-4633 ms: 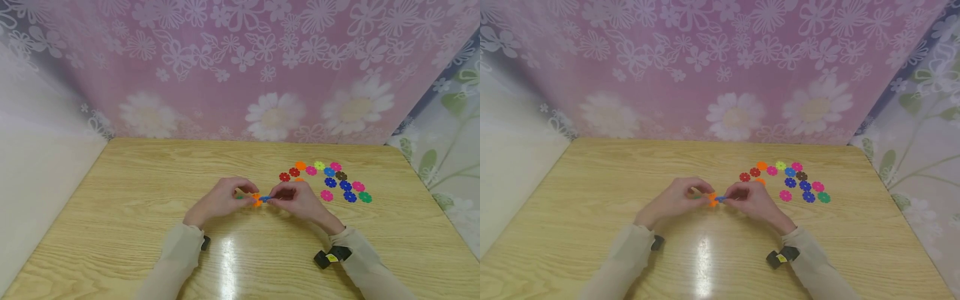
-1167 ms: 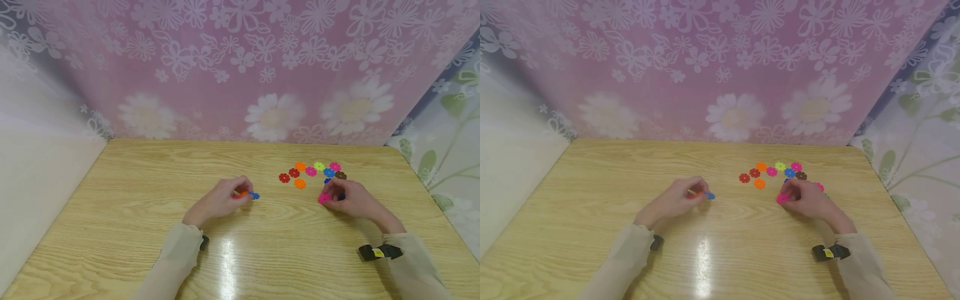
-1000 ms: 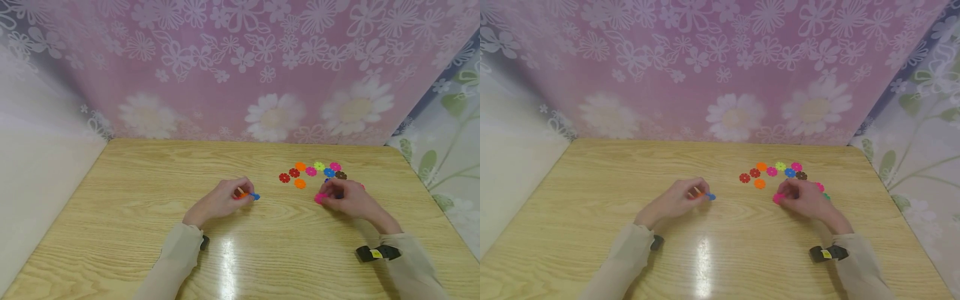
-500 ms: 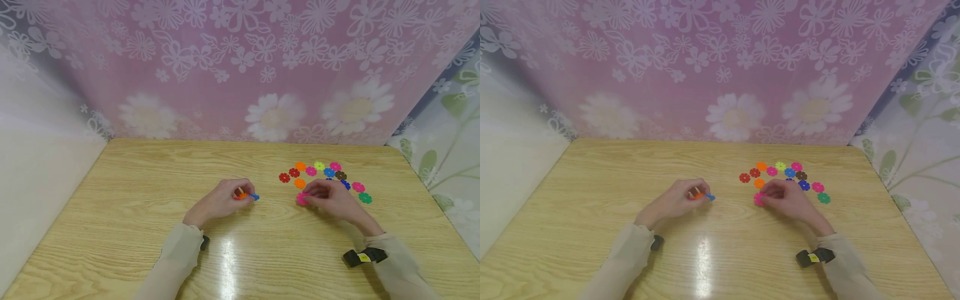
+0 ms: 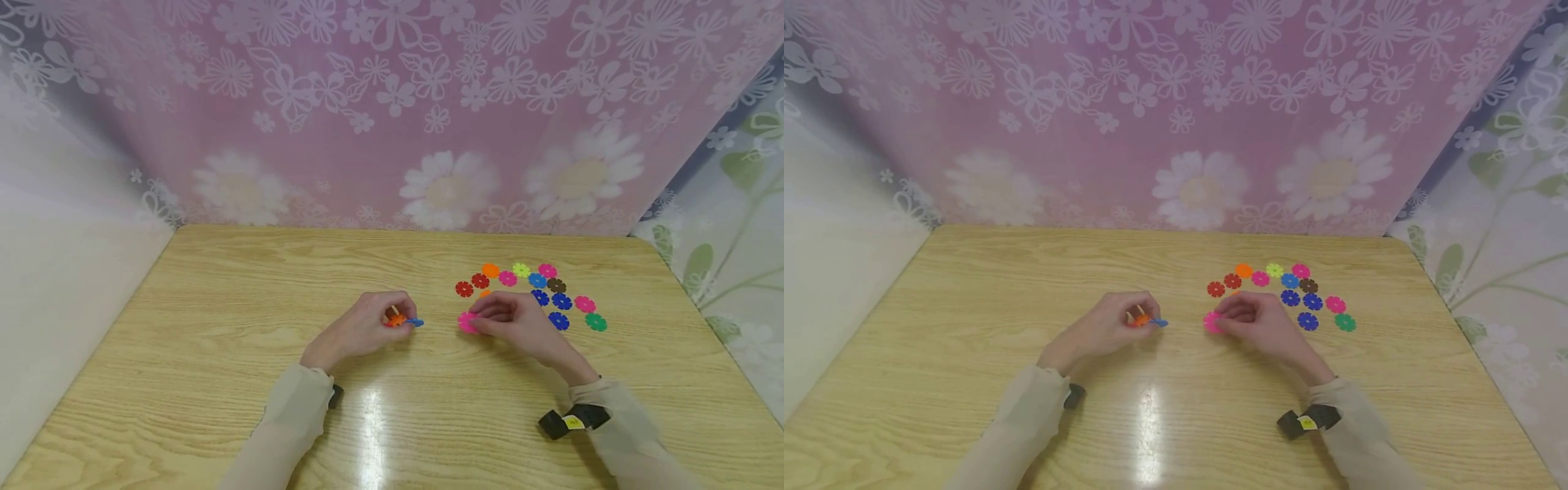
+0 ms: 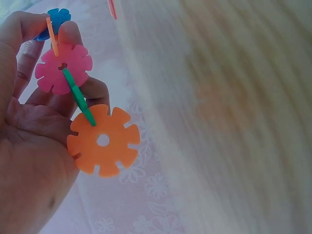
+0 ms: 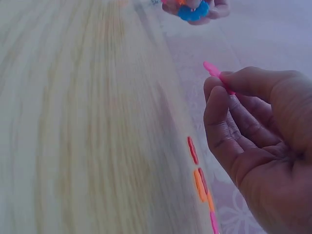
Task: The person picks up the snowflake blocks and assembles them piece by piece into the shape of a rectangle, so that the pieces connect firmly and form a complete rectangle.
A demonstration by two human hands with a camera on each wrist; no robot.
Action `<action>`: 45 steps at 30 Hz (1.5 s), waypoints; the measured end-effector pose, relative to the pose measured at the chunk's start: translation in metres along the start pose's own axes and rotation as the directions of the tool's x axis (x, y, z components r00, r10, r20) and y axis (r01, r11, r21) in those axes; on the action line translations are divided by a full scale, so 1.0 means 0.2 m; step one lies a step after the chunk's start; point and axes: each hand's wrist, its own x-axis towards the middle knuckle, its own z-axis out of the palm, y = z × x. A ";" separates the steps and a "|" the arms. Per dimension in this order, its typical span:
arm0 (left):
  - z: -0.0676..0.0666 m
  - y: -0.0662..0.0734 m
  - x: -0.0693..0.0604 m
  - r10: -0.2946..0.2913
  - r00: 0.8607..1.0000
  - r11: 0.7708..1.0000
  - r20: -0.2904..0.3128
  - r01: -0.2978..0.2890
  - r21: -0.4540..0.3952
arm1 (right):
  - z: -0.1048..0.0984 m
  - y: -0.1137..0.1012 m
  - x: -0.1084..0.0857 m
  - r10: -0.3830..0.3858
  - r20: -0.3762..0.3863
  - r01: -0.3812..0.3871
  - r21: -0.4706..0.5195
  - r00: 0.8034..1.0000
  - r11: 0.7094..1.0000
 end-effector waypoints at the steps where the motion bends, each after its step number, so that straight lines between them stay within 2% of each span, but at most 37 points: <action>1: 0.00 0.00 0.00 0.001 1.000 1.000 0.000 -0.001 0.003 | 0.01 -0.01 0.00 0.002 0.003 -0.002 0.010 1.000 1.000; 8: 0.01 0.02 0.01 -0.013 1.000 0.999 -0.004 0.013 0.029 | 0.07 -0.06 0.02 -0.005 -0.001 0.005 0.095 1.000 0.995; 18: 0.01 0.04 0.01 0.041 0.999 0.996 -0.016 -0.039 0.081 | 0.13 -0.12 0.04 0.018 0.031 -0.024 0.201 0.999 0.979; 33: 0.04 0.04 0.03 0.113 0.993 0.986 -0.040 -0.107 0.129 | 0.17 -0.13 0.05 0.010 0.073 -0.028 0.243 0.997 0.970; 45: 0.05 0.04 0.03 0.146 0.988 0.979 -0.056 -0.136 0.153 | 0.19 -0.15 0.06 0.044 0.051 -0.055 0.226 0.998 0.973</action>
